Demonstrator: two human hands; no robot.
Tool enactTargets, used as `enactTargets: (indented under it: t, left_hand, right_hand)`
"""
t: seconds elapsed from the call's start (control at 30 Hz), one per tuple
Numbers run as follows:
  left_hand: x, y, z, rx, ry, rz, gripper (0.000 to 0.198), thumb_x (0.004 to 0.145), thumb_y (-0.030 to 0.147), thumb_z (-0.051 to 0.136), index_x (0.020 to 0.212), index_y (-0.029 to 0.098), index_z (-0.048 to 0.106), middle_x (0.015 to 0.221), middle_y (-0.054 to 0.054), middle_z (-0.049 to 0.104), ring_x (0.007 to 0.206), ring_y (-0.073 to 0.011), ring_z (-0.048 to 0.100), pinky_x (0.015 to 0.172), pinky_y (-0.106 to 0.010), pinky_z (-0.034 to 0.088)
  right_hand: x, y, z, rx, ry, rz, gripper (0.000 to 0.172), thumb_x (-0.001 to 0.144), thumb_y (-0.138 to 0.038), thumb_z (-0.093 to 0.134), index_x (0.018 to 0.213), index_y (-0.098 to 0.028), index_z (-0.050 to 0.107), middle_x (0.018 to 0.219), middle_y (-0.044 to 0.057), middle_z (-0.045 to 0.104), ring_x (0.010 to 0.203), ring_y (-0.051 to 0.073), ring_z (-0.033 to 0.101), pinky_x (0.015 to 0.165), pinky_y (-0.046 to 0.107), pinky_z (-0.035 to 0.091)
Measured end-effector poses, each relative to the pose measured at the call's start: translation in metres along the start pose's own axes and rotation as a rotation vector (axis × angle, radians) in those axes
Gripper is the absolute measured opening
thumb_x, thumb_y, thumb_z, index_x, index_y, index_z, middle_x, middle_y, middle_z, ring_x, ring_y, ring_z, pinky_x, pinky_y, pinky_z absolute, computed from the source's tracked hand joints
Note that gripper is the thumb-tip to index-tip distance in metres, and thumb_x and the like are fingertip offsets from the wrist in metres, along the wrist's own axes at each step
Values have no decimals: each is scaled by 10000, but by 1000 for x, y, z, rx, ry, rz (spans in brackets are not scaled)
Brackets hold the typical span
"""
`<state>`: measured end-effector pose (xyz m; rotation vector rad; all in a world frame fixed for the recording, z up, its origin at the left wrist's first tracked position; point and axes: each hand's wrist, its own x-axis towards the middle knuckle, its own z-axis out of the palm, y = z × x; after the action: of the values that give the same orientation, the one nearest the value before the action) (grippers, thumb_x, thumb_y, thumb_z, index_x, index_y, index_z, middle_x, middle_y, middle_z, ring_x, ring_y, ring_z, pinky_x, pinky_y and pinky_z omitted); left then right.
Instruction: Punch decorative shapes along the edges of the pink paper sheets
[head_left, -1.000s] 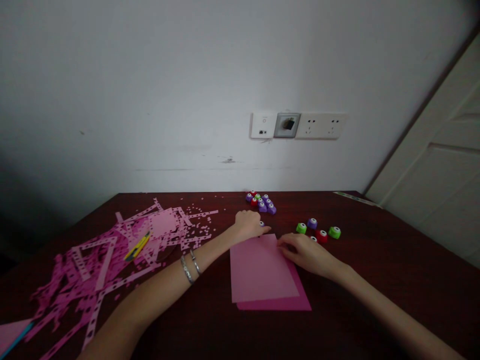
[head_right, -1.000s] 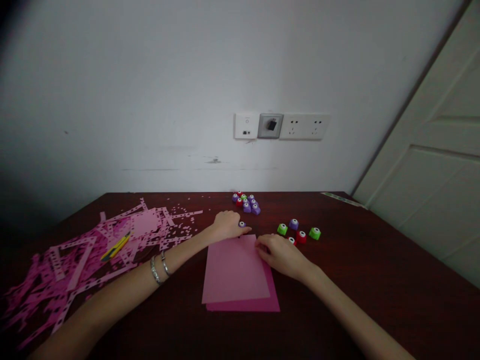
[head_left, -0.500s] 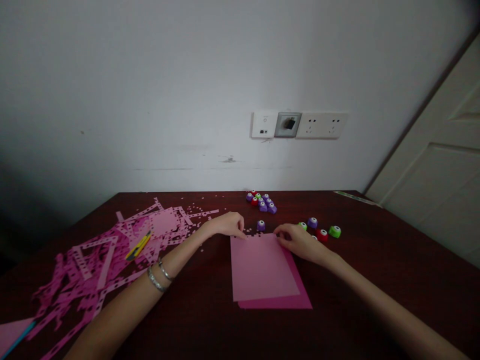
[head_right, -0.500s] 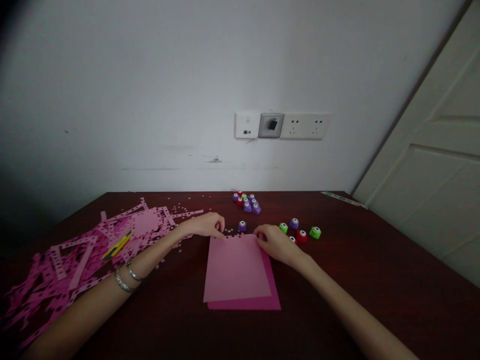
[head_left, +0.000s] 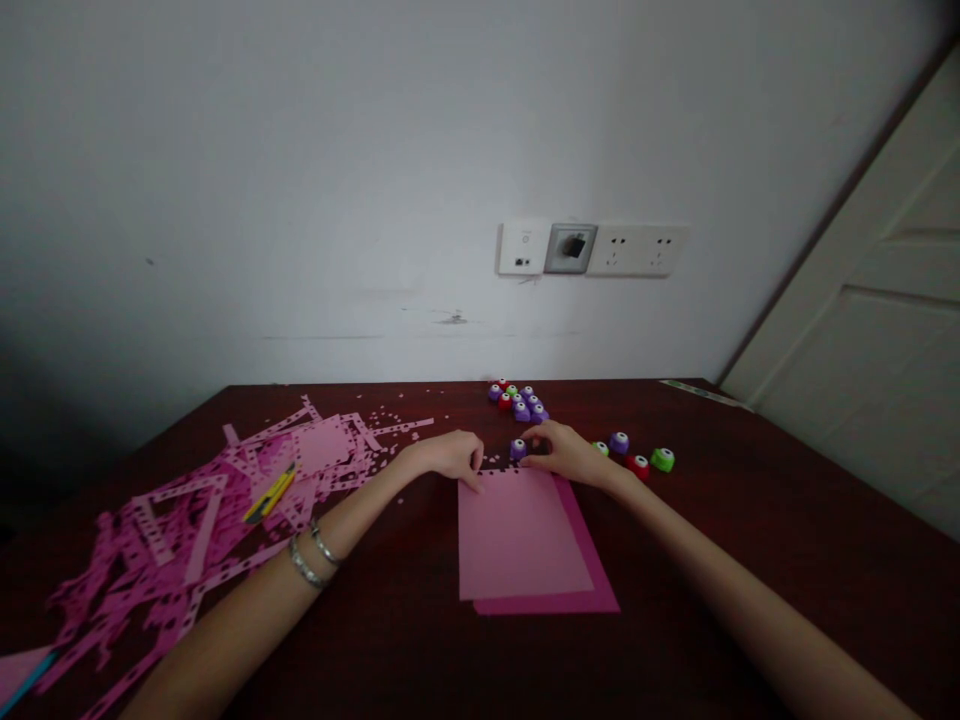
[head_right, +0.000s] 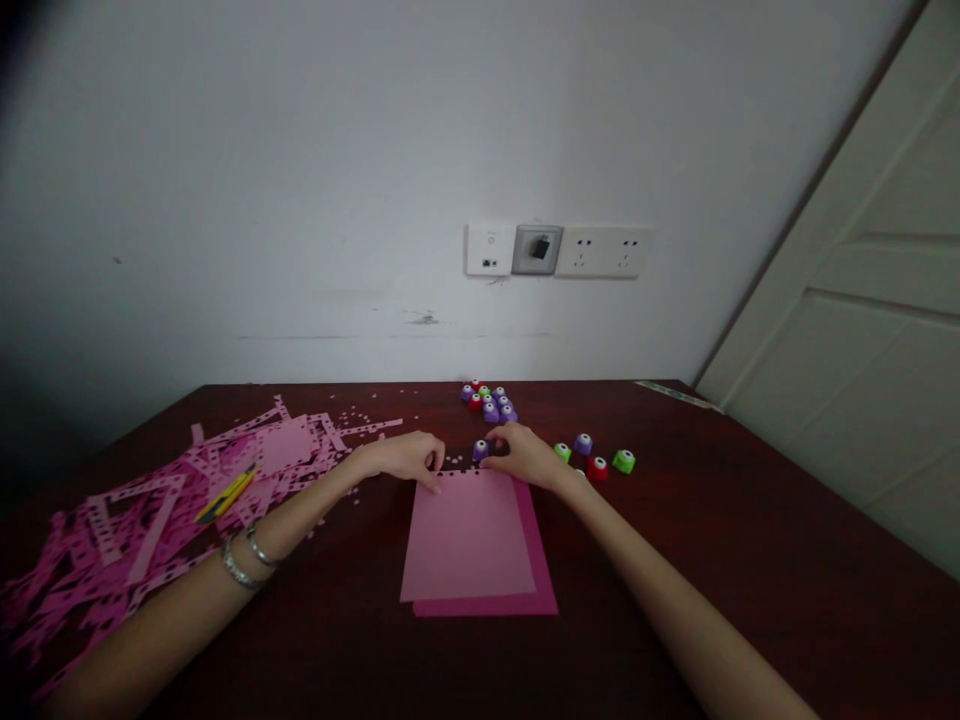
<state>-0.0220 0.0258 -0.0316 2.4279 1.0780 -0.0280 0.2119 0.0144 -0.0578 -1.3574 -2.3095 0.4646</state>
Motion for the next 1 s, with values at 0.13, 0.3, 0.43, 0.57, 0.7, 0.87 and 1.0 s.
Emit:
enactTargets:
  t: [0.13, 0.3, 0.43, 0.57, 0.7, 0.87, 1.0]
  left_hand:
    - [1, -1, 0, -6, -9, 6, 265, 563, 367, 737, 712, 169, 641, 699, 6, 612, 606, -111, 515, 540, -205, 353]
    - [2, -2, 0, 12, -27, 14, 268, 578, 350, 722, 751, 161, 644, 735, -9, 622, 632, -127, 528, 553, -215, 362]
    - [2, -3, 0, 17, -26, 5, 266, 578, 357, 719, 753, 172, 644, 746, -4, 624, 651, -128, 530, 565, -214, 360]
    - [2, -4, 0, 8, -23, 12, 277, 574, 369, 716, 753, 173, 639, 744, -4, 622, 656, -132, 532, 556, -213, 359]
    - [2, -6, 1, 3, -17, 15, 294, 566, 375, 713, 752, 160, 635, 738, -14, 623, 644, -135, 530, 545, -220, 360]
    - [6, -12, 2, -73, -20, -24, 210, 575, 288, 684, 713, 135, 639, 671, -12, 624, 605, -119, 518, 545, -219, 353]
    - [9, -19, 2, -191, -23, -8, 165, 580, 254, 658, 678, 122, 643, 626, -7, 616, 589, -107, 510, 553, -217, 353]
  right_hand:
    - [8, 3, 3, 17, -18, -20, 305, 732, -358, 620, 963, -159, 646, 883, 62, 637, 794, 176, 572, 695, 281, 427]
    - [6, 4, 1, -21, -23, -60, 293, 762, -374, 592, 965, -170, 647, 891, 59, 624, 799, 176, 561, 703, 285, 423]
    - [-1, 3, -7, -46, -76, -63, 292, 777, -379, 576, 991, -194, 642, 949, 64, 596, 851, 182, 549, 754, 301, 419]
    - [-8, 3, -12, -53, -108, -60, 294, 793, -360, 553, 1031, -204, 629, 972, 69, 582, 880, 186, 542, 770, 307, 415]
    - [-13, 4, -14, -55, -57, -42, 338, 772, -326, 572, 1079, -187, 601, 942, 68, 591, 847, 183, 545, 733, 300, 415]
    - [-18, 4, -20, -1, -70, 36, 188, 767, -293, 550, 846, -150, 641, 719, 27, 608, 631, 137, 543, 576, 248, 393]
    - [-21, 2, -23, 26, -135, 94, 175, 751, -293, 560, 807, -151, 644, 698, 26, 622, 604, 131, 547, 541, 234, 376]
